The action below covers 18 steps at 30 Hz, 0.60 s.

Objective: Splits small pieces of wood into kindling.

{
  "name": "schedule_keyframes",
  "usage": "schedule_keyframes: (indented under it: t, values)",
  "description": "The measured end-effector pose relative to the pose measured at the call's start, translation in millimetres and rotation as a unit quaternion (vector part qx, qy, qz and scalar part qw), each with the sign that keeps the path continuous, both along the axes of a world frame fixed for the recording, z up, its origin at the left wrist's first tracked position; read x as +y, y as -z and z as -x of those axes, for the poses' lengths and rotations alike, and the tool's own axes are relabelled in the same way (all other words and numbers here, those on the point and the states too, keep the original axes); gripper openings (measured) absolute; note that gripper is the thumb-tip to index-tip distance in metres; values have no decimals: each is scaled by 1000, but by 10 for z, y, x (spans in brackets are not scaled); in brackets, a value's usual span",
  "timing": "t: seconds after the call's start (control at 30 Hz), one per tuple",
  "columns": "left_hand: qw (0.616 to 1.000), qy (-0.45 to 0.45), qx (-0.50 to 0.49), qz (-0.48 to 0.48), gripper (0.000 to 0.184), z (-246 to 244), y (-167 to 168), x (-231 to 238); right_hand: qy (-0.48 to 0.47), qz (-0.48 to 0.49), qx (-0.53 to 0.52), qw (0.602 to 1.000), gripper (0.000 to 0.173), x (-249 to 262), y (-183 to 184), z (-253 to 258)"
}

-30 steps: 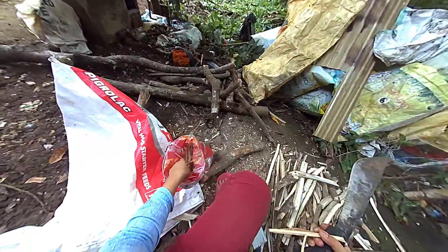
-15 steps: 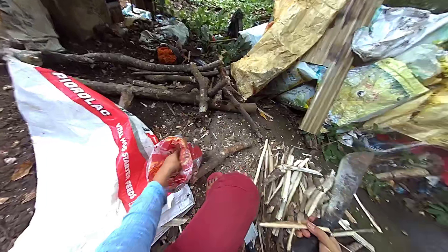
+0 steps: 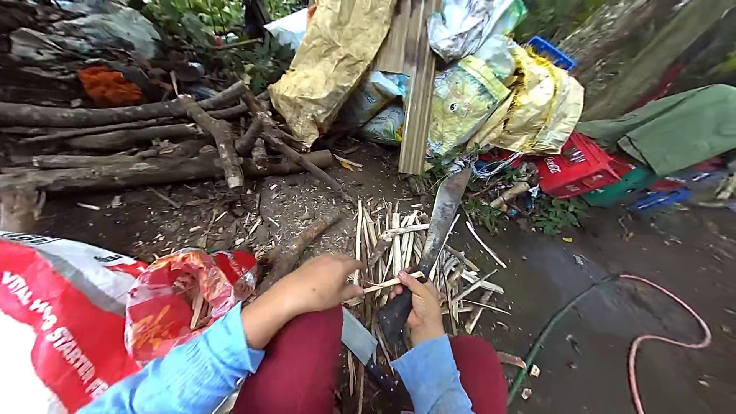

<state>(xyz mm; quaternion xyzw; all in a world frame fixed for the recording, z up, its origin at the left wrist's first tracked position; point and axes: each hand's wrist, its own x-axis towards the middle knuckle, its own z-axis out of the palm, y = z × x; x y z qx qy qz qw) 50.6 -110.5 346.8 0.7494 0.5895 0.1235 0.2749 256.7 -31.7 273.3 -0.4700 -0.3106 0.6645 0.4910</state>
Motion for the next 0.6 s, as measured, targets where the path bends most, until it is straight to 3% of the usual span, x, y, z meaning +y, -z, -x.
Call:
schedule_keyframes:
  t: [0.07,0.17,0.33,0.43,0.47,0.53,0.6]
  values:
    - [991,42,85,89,47,-152,-32,220,5,-9,9,1000,9,29,-32,18]
    - [982,80,77,151,39,-165,-35,395,19,-13,21,1000,9,116,-67,36]
    - [978,-15,-121,170,42,74,165,614,43,-29,54,997,9,305,-65,68]
    - [922,-83,-293,238,31,211,395,732,46,-35,64,996,10,397,-22,71]
    - [899,-98,-338,262,35,223,466,765,46,-36,63,996,12,422,4,80]
    - [868,-114,-376,305,49,186,565,834,45,-29,52,997,14,458,47,122]
    - [860,-99,-367,339,54,124,639,896,40,-30,42,998,15,487,114,185]
